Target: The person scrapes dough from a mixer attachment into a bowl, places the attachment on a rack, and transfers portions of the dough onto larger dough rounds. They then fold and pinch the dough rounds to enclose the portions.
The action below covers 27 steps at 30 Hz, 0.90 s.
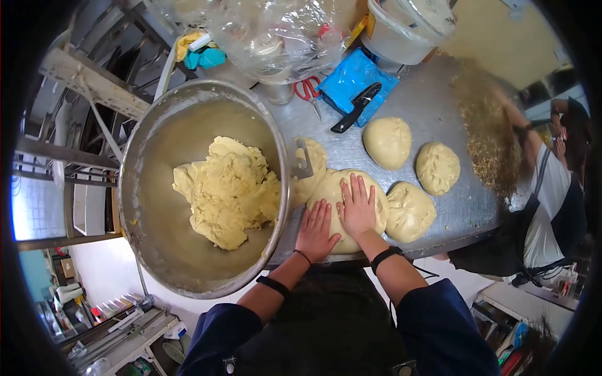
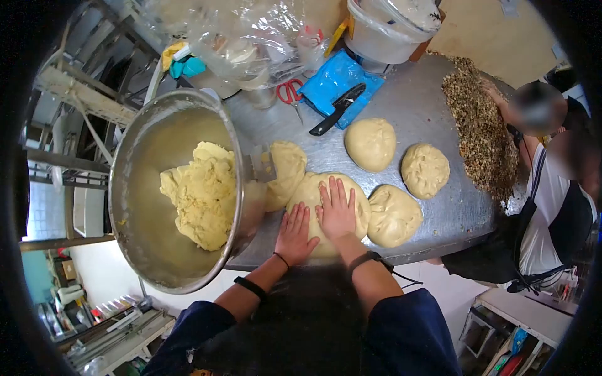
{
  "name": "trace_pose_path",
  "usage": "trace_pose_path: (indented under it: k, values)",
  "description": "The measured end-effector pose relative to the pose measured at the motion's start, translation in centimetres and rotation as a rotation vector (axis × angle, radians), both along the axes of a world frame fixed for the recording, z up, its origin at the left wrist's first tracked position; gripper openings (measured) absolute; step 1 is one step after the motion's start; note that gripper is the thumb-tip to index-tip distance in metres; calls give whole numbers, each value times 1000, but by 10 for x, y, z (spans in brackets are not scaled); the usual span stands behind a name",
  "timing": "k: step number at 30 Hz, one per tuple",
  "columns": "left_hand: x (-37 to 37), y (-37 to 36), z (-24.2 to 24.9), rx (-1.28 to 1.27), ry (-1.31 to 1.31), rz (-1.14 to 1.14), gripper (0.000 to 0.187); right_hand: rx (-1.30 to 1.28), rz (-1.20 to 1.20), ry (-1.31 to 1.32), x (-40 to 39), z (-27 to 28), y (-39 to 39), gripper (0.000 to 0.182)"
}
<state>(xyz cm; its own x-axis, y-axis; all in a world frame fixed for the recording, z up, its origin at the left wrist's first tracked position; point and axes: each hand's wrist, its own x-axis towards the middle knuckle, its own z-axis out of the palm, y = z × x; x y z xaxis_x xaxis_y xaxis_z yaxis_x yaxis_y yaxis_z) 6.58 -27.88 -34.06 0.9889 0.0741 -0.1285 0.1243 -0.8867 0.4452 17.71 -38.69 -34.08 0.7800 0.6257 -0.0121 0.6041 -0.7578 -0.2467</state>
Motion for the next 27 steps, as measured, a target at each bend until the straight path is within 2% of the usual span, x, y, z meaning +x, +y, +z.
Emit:
trace_pose_path:
  k: [4,6,7,8,9,10,11,12,13,15,16,18,19,20,22,23,25,27]
  values:
    - [0,2,-6,37,-76,3,80,-6,11,-103,2,-6,3,59]
    - [-6,6,-7,17,-87,-64,80,22,38,-125,6,0,1,59]
    - [-10,12,-1,-63,-177,-72,73,120,15,40,9,7,-2,60]
    - [-17,19,6,-56,-185,-42,73,207,-10,217,9,14,-7,61]
    - [-24,26,11,-238,-212,-67,67,208,18,214,9,20,-12,61]
    - [-31,35,22,-419,-242,-96,61,322,-11,149,10,25,-16,61]
    - [-48,39,35,-524,-191,-10,51,436,-41,89,8,27,-17,61]
    - [-66,49,26,-545,-113,-51,48,438,-21,90,1,25,-13,61]
    - [-84,60,17,-567,-33,-94,45,329,-12,80,-10,22,-9,63]
    - [-117,79,32,-857,379,96,41,22,38,5,-30,8,-11,69]
    - [-134,87,36,-860,371,107,41,22,51,2,-32,4,-11,69]
    - [-164,106,42,-557,85,129,41,-36,45,-20,-26,0,-9,75]
    - [-178,118,44,-567,80,135,41,-45,41,1,-25,7,-7,65]
    - [-189,131,44,-565,58,180,40,-56,50,-6,-21,9,-10,65]
    - [-205,155,53,-531,2,329,34,494,7,526,1,17,-21,50]
    - [-212,168,63,-498,-25,426,30,730,-225,798,15,25,-30,36]
    - [-224,198,77,-359,23,538,27,950,-271,607,26,90,-22,31]
    - [-234,228,90,-147,7,640,19,998,-109,452,43,147,-20,28]
